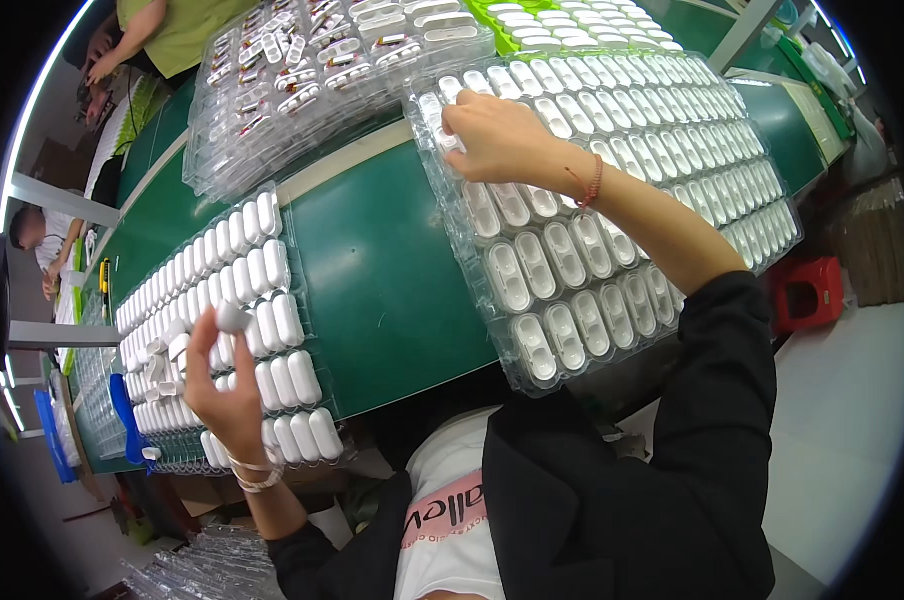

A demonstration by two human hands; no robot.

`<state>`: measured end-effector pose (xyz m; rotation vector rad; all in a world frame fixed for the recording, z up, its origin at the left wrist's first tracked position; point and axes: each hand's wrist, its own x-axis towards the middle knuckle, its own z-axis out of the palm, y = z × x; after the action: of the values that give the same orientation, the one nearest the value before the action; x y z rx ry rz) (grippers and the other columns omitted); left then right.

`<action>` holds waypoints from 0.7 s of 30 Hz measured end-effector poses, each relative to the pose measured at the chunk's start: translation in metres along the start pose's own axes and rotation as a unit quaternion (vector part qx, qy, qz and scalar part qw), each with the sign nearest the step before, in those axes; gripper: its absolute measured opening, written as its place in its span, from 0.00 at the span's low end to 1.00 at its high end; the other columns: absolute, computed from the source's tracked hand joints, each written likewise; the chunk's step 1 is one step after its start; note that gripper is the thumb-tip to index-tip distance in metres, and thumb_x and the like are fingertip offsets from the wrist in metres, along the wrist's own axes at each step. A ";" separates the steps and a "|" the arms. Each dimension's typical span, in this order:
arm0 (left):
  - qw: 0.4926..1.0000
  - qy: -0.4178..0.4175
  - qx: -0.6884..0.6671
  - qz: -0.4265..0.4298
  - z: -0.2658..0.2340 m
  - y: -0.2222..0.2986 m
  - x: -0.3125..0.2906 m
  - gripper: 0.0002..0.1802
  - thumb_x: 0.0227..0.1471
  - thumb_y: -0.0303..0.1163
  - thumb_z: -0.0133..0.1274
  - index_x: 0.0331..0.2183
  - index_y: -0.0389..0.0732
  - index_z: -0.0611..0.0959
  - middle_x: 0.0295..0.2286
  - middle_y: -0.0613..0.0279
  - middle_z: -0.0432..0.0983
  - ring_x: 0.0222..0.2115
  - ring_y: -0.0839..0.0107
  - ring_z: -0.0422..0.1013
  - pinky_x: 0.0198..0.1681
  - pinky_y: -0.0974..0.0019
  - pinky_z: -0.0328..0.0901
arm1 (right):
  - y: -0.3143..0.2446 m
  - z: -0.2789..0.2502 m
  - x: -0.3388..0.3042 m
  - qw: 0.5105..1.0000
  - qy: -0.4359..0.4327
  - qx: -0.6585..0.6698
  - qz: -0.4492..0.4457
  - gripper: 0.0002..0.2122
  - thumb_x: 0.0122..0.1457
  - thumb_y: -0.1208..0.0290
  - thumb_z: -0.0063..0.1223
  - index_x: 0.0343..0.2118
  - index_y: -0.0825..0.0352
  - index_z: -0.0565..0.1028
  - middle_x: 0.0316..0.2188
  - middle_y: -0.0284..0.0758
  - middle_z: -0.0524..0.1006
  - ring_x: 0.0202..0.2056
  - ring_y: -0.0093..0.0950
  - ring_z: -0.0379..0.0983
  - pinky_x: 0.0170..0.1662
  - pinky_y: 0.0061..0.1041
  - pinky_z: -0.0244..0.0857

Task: The person repeatedly picks up white charging cases and clear plastic inserts from a green workbench. They open the cases, place the inserts inside, and close them before moving them to a stack of completed units. The process is repetitive and involves handling multiple identical items.

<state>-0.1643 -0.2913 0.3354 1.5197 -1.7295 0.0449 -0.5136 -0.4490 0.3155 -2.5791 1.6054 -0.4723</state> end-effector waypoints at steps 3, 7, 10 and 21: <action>0.996 0.014 -0.076 -0.047 0.000 0.031 -0.041 0.21 0.45 0.17 0.59 0.44 0.27 0.78 0.39 0.49 0.79 0.41 0.62 0.76 0.48 0.62 0.68 | -0.006 0.001 0.010 0.996 -0.077 -0.040 0.035 0.16 0.52 0.63 0.56 0.40 0.68 0.72 0.38 0.41 0.72 0.40 0.39 0.71 0.41 0.35 0.67; 0.925 -0.002 -0.321 -0.202 0.014 0.062 -0.082 0.25 0.50 0.12 0.51 0.51 0.24 0.68 0.45 0.41 0.73 0.46 0.59 0.72 0.52 0.60 0.67 | -0.017 0.002 0.011 0.991 -0.095 -0.053 0.072 0.20 0.52 0.63 0.56 0.44 0.69 0.70 0.37 0.42 0.74 0.40 0.40 0.72 0.41 0.36 0.67; 0.866 -0.023 -0.427 -0.261 0.026 0.077 -0.090 0.24 0.51 0.12 0.49 0.51 0.26 0.68 0.44 0.42 0.74 0.46 0.61 0.73 0.52 0.62 0.67 | -0.020 -0.002 0.013 0.989 -0.107 -0.055 0.087 0.21 0.51 0.65 0.57 0.47 0.69 0.69 0.36 0.43 0.76 0.39 0.40 0.73 0.41 0.36 0.67; 0.858 -0.131 -0.456 -0.196 0.038 0.085 -0.092 0.23 0.50 0.14 0.54 0.49 0.29 0.71 0.43 0.48 0.76 0.45 0.65 0.73 0.51 0.64 0.67 | 0.001 0.002 0.010 0.994 -0.023 0.081 0.068 0.17 0.50 0.70 0.57 0.44 0.68 0.72 0.31 0.38 0.77 0.33 0.34 0.74 0.37 0.33 0.66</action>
<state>-0.2612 -0.2130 0.2967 1.1143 -1.2659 -1.0865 -0.5098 -0.4581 0.3157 -2.3299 1.6401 -0.5057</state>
